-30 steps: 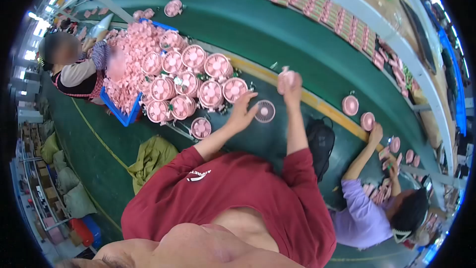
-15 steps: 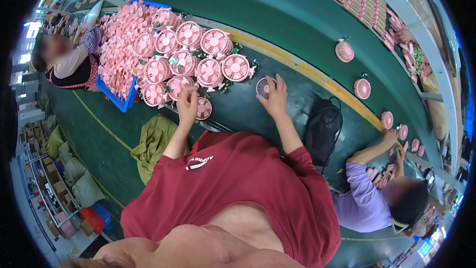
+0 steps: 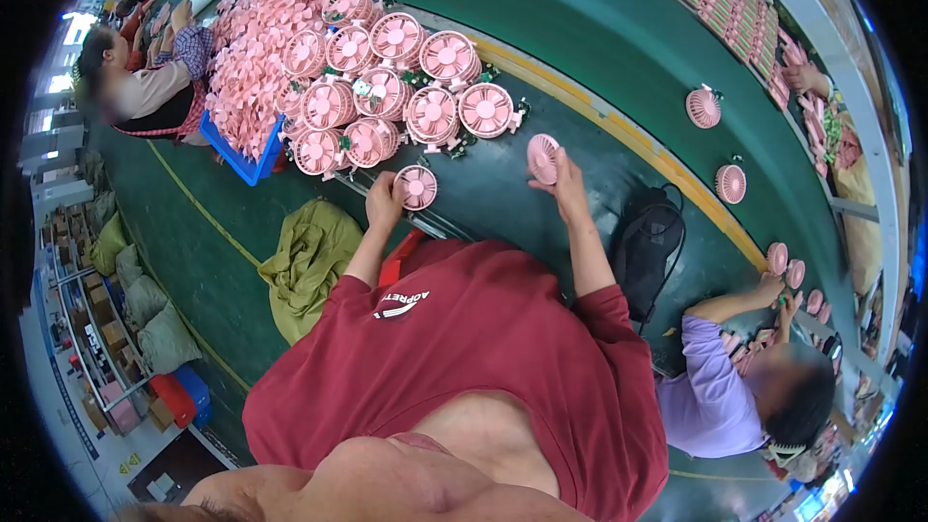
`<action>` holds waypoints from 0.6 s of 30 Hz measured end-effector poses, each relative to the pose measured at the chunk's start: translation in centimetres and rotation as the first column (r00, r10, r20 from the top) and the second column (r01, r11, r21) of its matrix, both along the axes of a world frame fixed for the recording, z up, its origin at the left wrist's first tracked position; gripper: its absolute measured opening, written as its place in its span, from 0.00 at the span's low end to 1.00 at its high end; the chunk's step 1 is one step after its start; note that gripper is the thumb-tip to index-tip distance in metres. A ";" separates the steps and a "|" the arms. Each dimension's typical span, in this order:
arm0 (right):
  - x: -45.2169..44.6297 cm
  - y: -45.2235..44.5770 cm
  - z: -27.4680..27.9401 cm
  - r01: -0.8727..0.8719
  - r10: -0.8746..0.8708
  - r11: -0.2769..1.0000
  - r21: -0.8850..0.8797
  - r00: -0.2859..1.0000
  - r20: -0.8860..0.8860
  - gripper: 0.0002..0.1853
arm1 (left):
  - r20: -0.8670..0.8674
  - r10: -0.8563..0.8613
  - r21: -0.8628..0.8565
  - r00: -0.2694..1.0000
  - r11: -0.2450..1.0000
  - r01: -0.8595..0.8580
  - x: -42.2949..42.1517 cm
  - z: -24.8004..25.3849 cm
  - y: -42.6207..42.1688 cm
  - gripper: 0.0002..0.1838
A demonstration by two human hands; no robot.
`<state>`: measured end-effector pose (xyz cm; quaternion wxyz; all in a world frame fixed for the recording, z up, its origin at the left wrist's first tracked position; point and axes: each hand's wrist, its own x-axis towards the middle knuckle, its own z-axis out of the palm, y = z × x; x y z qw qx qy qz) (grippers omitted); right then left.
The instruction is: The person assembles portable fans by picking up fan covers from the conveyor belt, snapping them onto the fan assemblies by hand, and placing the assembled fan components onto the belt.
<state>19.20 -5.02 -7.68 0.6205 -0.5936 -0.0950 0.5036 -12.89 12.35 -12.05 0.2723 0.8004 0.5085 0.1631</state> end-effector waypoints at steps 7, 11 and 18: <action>-4.3 1.0 2.1 -0.188 0.188 0.982 -0.006 0.978 0.092 0.17 | 0.370 0.205 -0.611 0.906 0.788 0.071 1.1 2.5 -2.7 0.12; -6.5 2.5 3.8 -0.289 0.255 0.957 0.030 0.886 0.387 0.19 | 0.564 0.247 -0.729 0.788 0.597 0.334 4.4 5.9 -4.5 0.34; -7.1 3.5 6.4 -0.346 0.165 0.938 0.011 0.473 0.866 0.26 | 0.588 0.421 -0.807 0.691 0.373 0.459 7.9 8.8 -4.9 0.29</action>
